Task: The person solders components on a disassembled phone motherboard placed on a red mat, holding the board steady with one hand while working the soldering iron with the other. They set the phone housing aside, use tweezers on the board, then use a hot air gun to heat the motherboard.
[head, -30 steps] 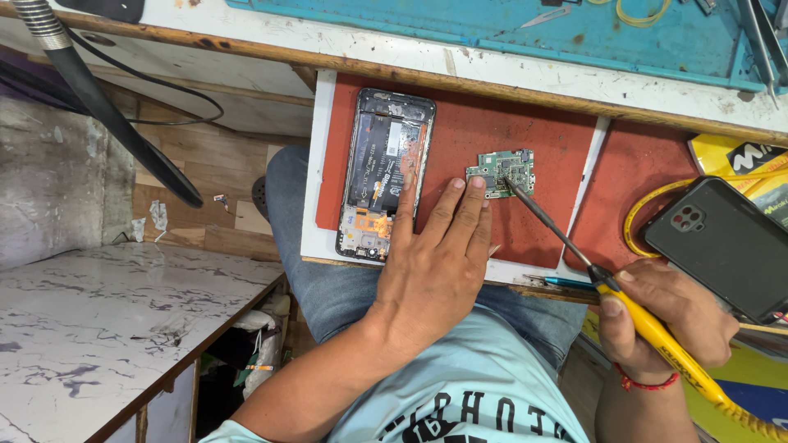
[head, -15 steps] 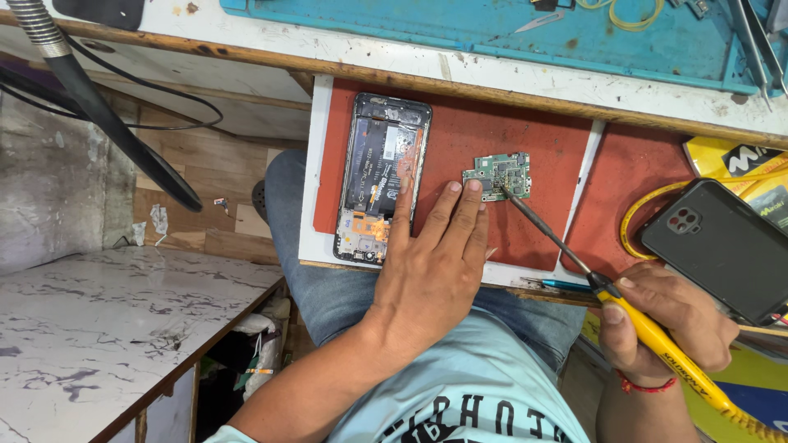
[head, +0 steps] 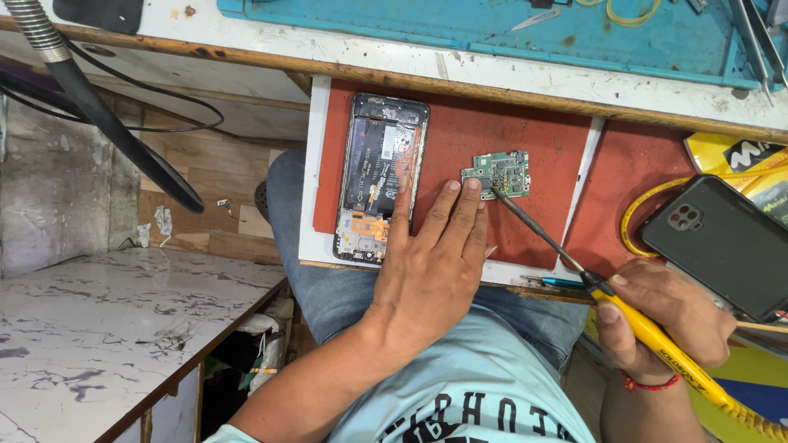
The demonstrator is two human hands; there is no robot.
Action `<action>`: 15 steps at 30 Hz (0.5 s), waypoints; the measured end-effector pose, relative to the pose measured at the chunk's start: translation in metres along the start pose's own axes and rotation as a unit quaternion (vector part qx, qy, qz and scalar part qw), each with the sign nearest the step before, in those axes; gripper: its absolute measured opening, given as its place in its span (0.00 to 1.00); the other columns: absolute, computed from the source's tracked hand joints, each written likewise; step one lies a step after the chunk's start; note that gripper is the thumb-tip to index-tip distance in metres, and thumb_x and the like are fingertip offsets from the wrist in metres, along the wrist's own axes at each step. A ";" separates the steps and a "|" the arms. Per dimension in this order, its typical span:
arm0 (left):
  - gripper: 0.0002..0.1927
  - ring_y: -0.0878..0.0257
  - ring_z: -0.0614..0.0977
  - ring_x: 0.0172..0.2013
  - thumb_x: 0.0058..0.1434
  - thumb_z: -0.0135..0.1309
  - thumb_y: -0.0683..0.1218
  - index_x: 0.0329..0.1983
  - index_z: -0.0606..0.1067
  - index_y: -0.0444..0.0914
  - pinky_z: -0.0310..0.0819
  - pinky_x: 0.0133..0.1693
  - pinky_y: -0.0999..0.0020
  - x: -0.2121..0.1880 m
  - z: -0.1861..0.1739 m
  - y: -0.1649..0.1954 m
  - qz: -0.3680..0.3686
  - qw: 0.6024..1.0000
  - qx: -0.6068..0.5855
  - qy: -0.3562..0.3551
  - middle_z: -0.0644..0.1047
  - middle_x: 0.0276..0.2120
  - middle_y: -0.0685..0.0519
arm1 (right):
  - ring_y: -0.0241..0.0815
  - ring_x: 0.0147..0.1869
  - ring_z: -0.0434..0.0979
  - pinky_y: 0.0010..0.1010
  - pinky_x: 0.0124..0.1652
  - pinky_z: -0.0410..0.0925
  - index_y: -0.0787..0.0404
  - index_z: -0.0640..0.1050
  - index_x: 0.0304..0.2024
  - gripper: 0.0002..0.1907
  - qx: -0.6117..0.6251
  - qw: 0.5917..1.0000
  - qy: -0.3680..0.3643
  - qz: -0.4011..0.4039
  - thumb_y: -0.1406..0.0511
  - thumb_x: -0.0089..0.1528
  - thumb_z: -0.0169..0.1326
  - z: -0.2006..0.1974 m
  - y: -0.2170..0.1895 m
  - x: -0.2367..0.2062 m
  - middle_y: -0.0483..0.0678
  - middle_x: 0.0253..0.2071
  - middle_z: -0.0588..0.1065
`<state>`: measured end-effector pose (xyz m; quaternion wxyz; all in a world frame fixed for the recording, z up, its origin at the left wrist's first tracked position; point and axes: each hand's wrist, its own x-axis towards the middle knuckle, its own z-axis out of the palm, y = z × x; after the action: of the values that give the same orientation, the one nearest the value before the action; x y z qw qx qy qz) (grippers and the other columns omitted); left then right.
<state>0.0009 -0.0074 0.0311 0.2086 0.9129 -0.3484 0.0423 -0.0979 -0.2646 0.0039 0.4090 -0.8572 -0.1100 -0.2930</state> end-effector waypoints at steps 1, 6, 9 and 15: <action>0.22 0.46 0.74 0.65 0.66 0.52 0.48 0.58 0.76 0.28 0.53 0.68 0.32 0.000 0.000 0.000 -0.004 1.000 -0.006 -0.001 0.72 0.64 0.38 | 0.47 0.32 0.81 0.31 0.40 0.76 0.71 0.77 0.38 0.12 -0.008 1.000 -0.005 0.003 0.65 0.67 0.61 -0.001 -0.001 -0.001 0.56 0.31 0.77; 0.22 0.46 0.73 0.65 0.67 0.52 0.48 0.58 0.76 0.28 0.53 0.68 0.32 0.000 0.001 0.001 -0.005 1.000 -0.008 0.001 0.72 0.64 0.38 | 0.46 0.31 0.80 0.33 0.39 0.76 0.71 0.76 0.37 0.12 -0.006 1.000 0.018 0.005 0.65 0.66 0.60 -0.001 0.002 -0.005 0.56 0.31 0.77; 0.22 0.47 0.74 0.65 0.66 0.52 0.48 0.58 0.76 0.29 0.53 0.68 0.32 0.001 0.000 0.000 -0.001 1.000 0.008 -0.001 0.73 0.64 0.39 | 0.46 0.32 0.80 0.33 0.39 0.76 0.70 0.76 0.39 0.12 0.004 1.000 0.014 -0.009 0.64 0.68 0.61 -0.002 0.006 -0.008 0.56 0.31 0.77; 0.22 0.47 0.74 0.65 0.68 0.52 0.49 0.57 0.76 0.29 0.54 0.68 0.32 0.001 0.000 0.001 -0.005 1.000 -0.002 0.004 0.73 0.63 0.38 | 0.48 0.30 0.80 0.36 0.35 0.77 0.72 0.74 0.42 0.17 0.034 0.992 0.112 -0.043 0.60 0.69 0.58 0.004 0.014 -0.019 0.57 0.30 0.74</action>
<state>0.0008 -0.0080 0.0319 0.2121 0.9139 -0.3433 0.0444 -0.1056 -0.2692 -0.0183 0.4348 -0.7990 -0.1104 -0.4005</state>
